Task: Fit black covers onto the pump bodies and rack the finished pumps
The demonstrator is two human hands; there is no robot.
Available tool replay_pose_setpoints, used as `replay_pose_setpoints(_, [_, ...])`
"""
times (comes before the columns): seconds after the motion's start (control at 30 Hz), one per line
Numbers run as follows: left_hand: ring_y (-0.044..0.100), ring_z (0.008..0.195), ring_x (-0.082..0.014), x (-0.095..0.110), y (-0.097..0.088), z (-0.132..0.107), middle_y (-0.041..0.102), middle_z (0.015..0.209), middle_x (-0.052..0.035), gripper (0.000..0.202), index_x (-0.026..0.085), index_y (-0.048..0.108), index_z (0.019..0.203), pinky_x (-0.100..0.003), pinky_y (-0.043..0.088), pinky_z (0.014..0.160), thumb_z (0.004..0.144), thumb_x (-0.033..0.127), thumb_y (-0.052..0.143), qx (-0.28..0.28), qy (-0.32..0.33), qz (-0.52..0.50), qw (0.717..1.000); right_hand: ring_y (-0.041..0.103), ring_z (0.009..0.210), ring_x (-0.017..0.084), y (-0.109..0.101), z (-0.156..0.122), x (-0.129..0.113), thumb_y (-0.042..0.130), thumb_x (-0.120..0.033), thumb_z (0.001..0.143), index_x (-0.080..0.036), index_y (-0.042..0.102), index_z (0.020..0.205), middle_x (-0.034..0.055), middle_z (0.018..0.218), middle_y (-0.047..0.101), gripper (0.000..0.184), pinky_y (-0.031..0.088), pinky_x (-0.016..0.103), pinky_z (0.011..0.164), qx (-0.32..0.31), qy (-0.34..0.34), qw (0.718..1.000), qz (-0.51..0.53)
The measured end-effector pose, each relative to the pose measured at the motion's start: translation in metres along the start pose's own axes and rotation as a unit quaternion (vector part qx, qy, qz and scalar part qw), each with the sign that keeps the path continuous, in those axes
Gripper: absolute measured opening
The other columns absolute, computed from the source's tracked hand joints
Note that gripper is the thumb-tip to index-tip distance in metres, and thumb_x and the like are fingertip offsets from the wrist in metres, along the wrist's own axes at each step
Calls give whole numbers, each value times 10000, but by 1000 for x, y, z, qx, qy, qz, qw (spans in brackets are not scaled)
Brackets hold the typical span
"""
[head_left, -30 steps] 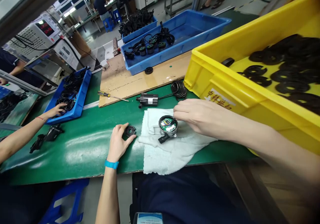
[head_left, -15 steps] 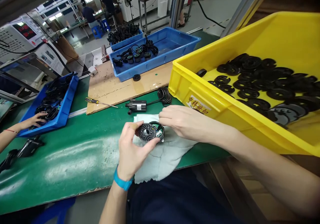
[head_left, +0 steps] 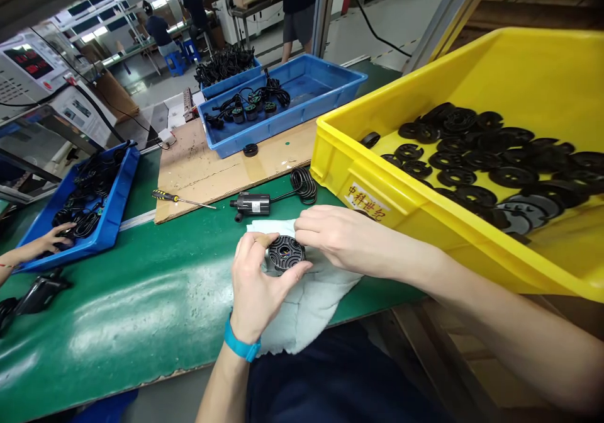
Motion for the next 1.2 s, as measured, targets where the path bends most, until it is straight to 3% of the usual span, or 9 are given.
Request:
replay_pose_setpoints(0.23, [668, 1046, -262, -13, 7, 2, 684, 1087, -63, 498, 245, 636, 1072, -399, 549, 924, 703, 430, 914, -33, -59, -86, 994, 471, 798, 210, -2, -1, 0, 477, -49, 978, -147, 618, 871, 51, 852, 586, 202, 391, 332, 772, 6, 5, 1000, 0])
replay_pose_setpoints(0.47, [681, 1178, -278, -30, 23, -10, 709, 1278, -93, 567, 256, 645, 1248, -419, 552, 1000, 753, 400, 883, -18, -124, -177, 976, 477, 801, 211, -5, -1, 1, 478, -39, 972, -146, 627, 898, 47, 842, 571, 198, 385, 326, 760, 12, 8, 1000, 5])
replay_pose_setpoints(0.7, [637, 1206, -239, -26, 32, -14, 663, 1289, -71, 437, 268, 588, 1258, -380, 503, 1056, 874, 372, 769, -16, -102, -216, 971, 479, 819, 214, -2, -2, 1, 482, -19, 956, -142, 615, 895, 53, 862, 571, 191, 378, 327, 770, 15, 12, 1000, -8])
replay_pose_setpoints(0.9, [615, 1188, -225, -29, 43, -20, 627, 1254, -88, 298, 248, 523, 1266, -375, 494, 1040, 1055, 433, 421, 6, -83, -195, 977, 476, 823, 220, -4, -3, -2, 458, -31, 970, -150, 625, 900, 54, 862, 580, 217, 387, 332, 779, 18, 8, 1000, -13])
replay_pose_setpoints(1.2, [630, 1203, -224, -22, 48, -18, 667, 1265, -103, 317, 236, 615, 1303, -395, 513, 1052, 1069, 308, 413, 45, -16, -167, 985, 498, 833, 223, -5, -7, -1, 463, -32, 972, -140, 614, 889, 58, 860, 579, 203, 402, 337, 787, 30, 11, 999, -28])
Point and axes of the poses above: each hand's wrist, its own z-axis towards the middle knuckle, its own y-axis out of the palm, x = y × z, the point moved 8 cm from there along z, towards the middle knuckle
